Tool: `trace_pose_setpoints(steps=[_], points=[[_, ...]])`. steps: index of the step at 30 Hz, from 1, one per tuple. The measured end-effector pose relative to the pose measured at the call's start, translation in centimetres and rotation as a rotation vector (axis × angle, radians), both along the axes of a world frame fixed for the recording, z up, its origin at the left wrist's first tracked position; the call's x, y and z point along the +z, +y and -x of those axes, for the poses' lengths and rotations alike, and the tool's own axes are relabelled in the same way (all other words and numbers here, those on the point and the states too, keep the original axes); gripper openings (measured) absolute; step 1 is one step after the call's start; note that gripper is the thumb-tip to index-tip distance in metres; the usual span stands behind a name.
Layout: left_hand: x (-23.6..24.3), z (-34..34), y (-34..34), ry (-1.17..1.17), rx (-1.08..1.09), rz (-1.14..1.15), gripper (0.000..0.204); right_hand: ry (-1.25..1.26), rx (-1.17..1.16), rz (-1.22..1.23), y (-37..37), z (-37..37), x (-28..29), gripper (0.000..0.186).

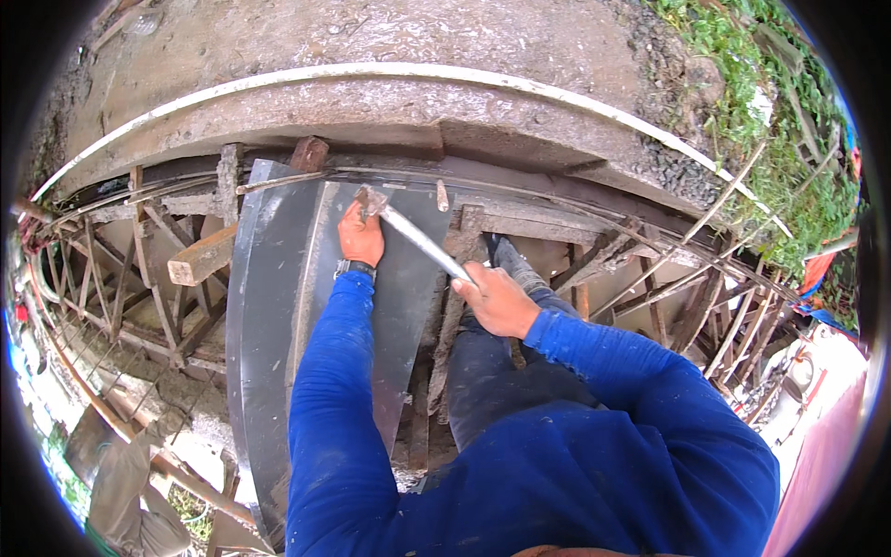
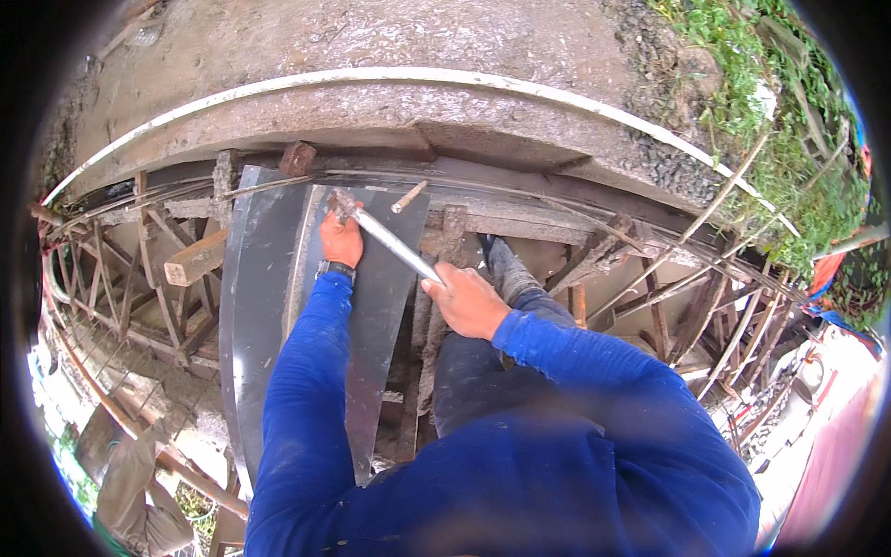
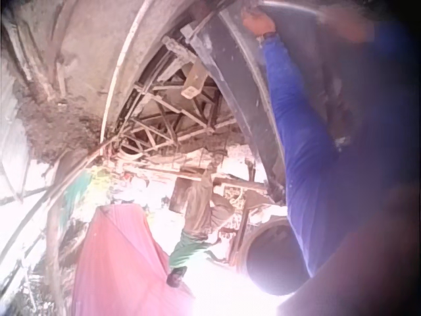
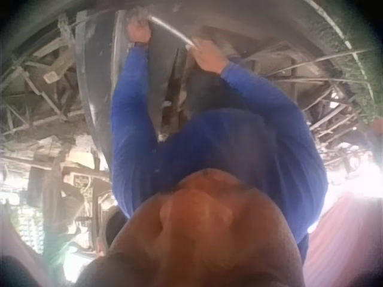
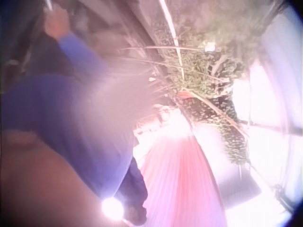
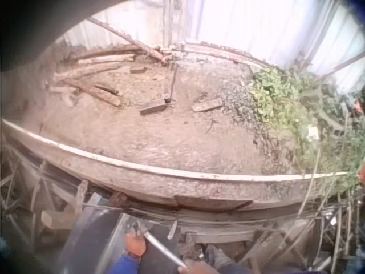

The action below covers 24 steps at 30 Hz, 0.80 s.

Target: The person uses a hammer and chisel to chip away at a large curved metal pan, then positions and secures a metal bar across it with assistance from a coworker. The person continues to hammer the pan and bar, adjusting their position on the wooden scaffolding throughout.

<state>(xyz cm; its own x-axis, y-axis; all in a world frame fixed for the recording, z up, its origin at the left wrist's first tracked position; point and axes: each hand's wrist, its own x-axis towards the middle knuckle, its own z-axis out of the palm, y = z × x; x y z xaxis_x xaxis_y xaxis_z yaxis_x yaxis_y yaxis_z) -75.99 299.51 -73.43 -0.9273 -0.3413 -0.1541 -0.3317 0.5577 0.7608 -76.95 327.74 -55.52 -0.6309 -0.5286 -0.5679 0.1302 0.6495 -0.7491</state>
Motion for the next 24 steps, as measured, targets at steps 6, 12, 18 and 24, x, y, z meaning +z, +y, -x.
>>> trace_pose_setpoints(steps=[6, 12, 18, 24], points=[[0.0, 0.9, 0.6, -0.025, 0.031, 0.139, 0.017, 0.002, -0.016, -0.011, 0.5, 1.7, 1.1, 0.037], [2.4, 1.8, 1.7, -0.092, -0.001, 0.128, 0.014, 0.063, 0.063, -0.041, 0.0, 3.0, 2.5, 0.031], [3.0, 1.4, 1.5, -0.141, -0.004, 0.098, 0.016, 0.188, 0.076, 0.067, -1.8, 2.7, 4.4, 0.026], [2.0, 1.4, 1.2, -0.192, -0.034, 0.128, 0.02, 0.192, 0.166, -0.046, -1.8, 3.0, 3.3, 0.026]])
